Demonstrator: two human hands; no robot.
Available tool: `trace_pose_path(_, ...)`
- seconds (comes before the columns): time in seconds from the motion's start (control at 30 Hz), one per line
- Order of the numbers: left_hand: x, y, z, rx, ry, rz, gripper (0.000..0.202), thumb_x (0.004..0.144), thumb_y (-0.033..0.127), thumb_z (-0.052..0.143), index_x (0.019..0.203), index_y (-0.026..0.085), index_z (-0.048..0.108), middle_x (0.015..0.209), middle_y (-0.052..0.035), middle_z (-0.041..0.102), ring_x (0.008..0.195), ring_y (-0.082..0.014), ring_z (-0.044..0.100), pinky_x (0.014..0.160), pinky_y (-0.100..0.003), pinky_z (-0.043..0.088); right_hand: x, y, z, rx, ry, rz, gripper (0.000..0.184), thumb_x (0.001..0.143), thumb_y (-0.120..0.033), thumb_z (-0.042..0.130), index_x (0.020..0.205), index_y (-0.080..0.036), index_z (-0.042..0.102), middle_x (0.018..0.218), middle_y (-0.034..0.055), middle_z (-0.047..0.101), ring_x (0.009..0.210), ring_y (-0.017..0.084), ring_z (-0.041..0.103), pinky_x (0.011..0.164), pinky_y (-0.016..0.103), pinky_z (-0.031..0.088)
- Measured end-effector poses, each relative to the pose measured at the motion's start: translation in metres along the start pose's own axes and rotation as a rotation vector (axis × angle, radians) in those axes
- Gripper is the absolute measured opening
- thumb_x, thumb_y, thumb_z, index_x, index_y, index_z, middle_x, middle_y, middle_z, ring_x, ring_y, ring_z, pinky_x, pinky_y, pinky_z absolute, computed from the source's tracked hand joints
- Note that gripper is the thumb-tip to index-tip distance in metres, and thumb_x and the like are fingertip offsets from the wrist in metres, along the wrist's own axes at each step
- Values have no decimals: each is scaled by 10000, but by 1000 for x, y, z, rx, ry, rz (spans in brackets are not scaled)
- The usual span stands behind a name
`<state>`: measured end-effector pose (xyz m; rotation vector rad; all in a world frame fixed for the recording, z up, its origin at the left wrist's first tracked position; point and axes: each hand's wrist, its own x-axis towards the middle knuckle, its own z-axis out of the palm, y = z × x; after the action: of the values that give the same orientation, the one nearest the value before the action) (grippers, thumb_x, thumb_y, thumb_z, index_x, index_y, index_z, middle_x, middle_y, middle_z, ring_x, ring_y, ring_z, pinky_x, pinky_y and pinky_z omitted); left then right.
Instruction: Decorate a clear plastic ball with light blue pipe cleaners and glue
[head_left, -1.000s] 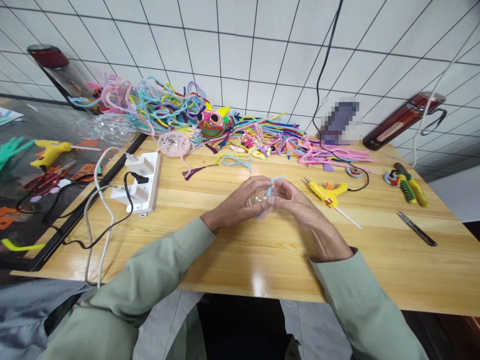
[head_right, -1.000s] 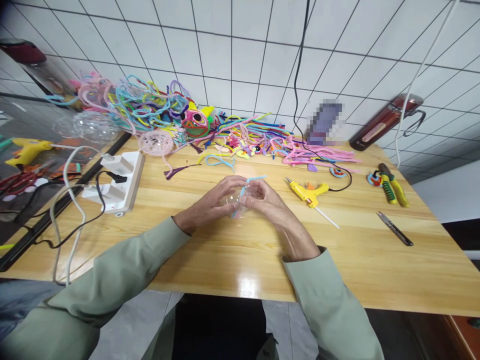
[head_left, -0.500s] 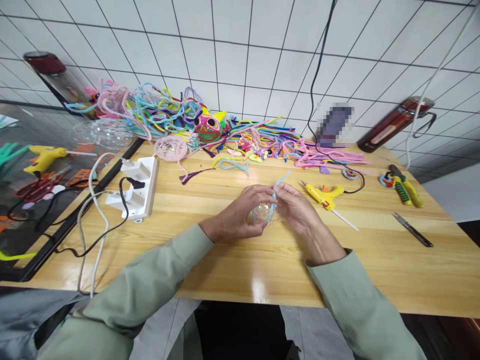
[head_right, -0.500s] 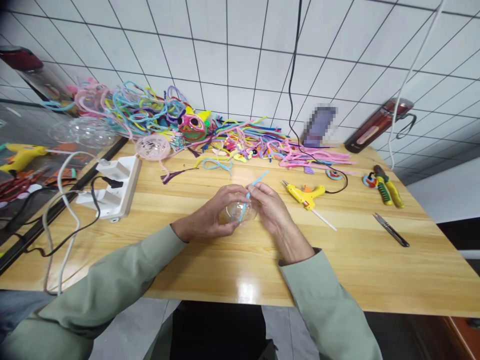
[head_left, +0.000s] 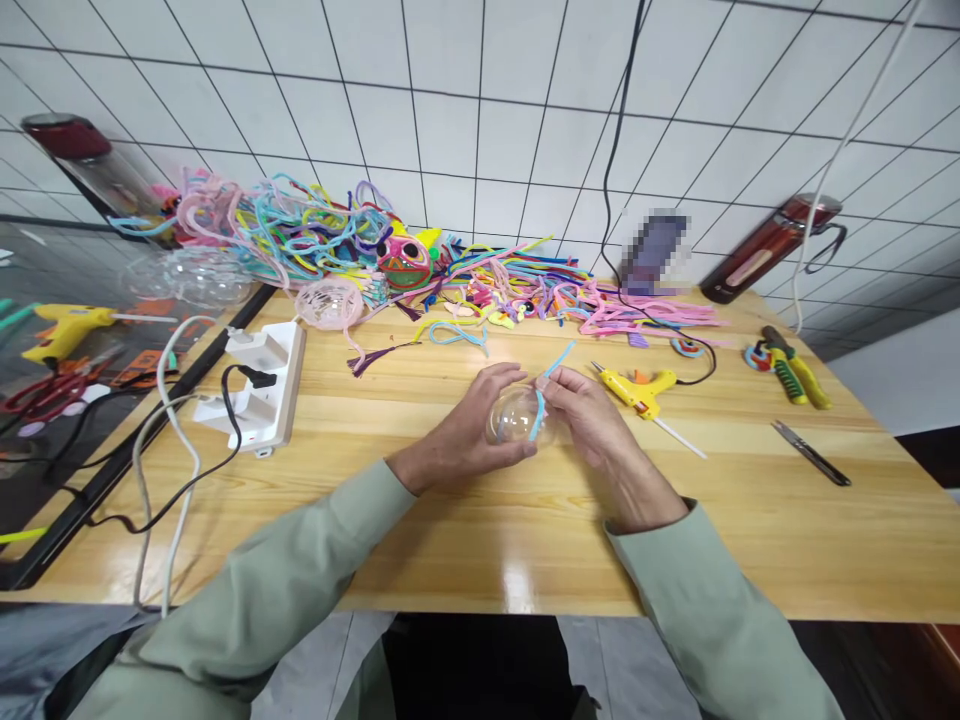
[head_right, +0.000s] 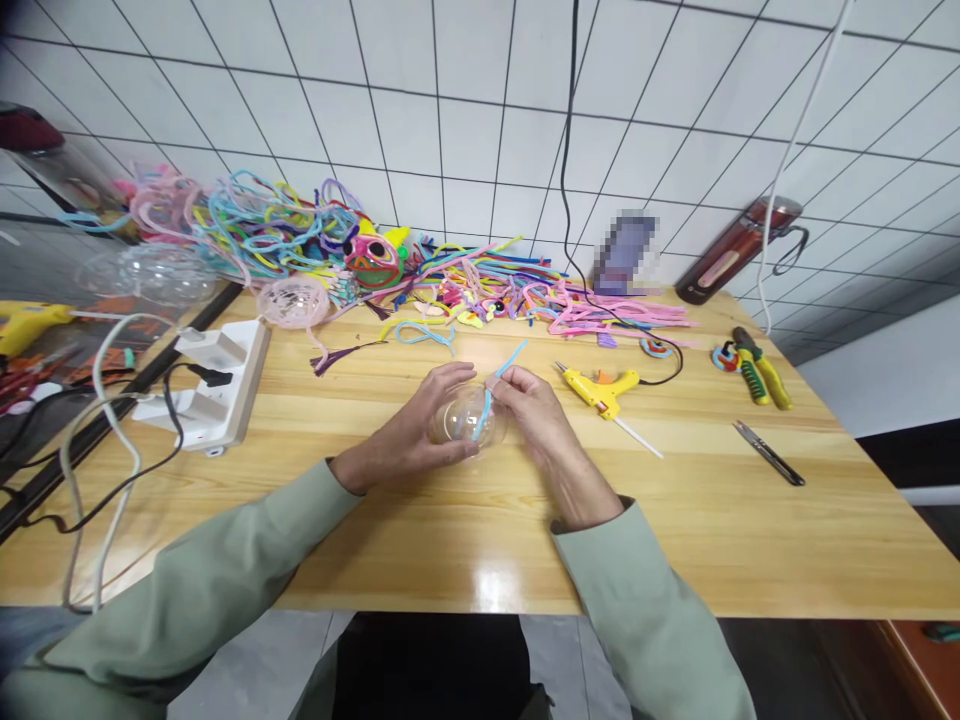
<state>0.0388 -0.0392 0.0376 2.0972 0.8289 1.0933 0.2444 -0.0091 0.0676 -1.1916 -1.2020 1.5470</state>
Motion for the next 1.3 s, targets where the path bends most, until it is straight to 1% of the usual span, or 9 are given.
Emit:
trace_pose_path(0.1,0,0,-1,-13,-44,-66,735,936,498,768,1526,205,441,1527,-201,517,1468,-360,510,1246,-587,444,1,1,0,6,8,-14,403,668,-551,908,713,-244,652,703,-22,626,684,169,548,698,323,448)
trace_pose_path(0.2,1,3,-2,-58,-61,-59,686,942,479,763,1497,210,463,1467,-175,565,1390,-332,574,1199,-545,494,1,1,0,10,16,-49,417,673,-581,909,720,-249,661,722,-14,642,705,180,556,712,330,456)
trace_pose_path(0.4,2,9,-4,-88,-72,-83,677,945,461,760,1511,239,462,1494,-166,546,1430,-339,545,1218,-551,476,1,3,2,-10,31,-64,404,719,-558,888,718,-248,629,779,-3,660,752,195,582,750,348,460)
trace_pose_path(0.53,1,8,-4,-98,-58,-84,678,937,446,769,1509,239,468,1499,-162,539,1449,-340,527,1236,-560,464,1,5,2,-35,6,-43,358,755,-564,839,773,-253,663,758,-3,645,754,207,588,763,364,462)
trace_pose_path(0.73,1,4,-6,-108,-74,-66,692,928,416,781,1516,244,459,1530,-167,510,1474,-346,503,1246,-576,452,2,4,0,-27,-2,-67,357,716,-543,852,899,-263,725,890,11,708,889,234,635,866,391,481)
trace_pose_path(1.0,5,4,-19,-173,-184,-95,720,920,386,798,1542,263,458,1587,-159,498,1534,-346,468,1279,-566,410,5,8,-4,-86,-26,-113,316,760,-526,820,837,-239,713,816,-9,674,787,196,583,807,368,464)
trace_pose_path(1.07,7,7,-24,-197,-222,-129,722,923,396,802,1550,285,460,1632,-145,481,1550,-345,456,1285,-562,396,6,9,-4,-112,-25,-139,318,774,-530,810,827,-237,701,807,-12,670,782,194,581,797,363,460)
trace_pose_path(1.17,8,13,-28,-302,-234,-234,698,928,412,795,1540,305,477,1674,-122,450,1535,-354,470,1227,-547,450,5,9,-3,-165,-3,-173,303,800,-522,776,819,-232,687,804,-13,671,787,194,584,787,354,456)
trace_pose_path(1.3,9,20,-22,-492,-132,-395,472,997,463,694,1410,267,577,1548,-104,572,1495,-342,497,1187,-502,458,3,10,1,-246,53,-243,264,828,-489,721,828,-227,682,824,1,679,806,202,595,790,355,452)
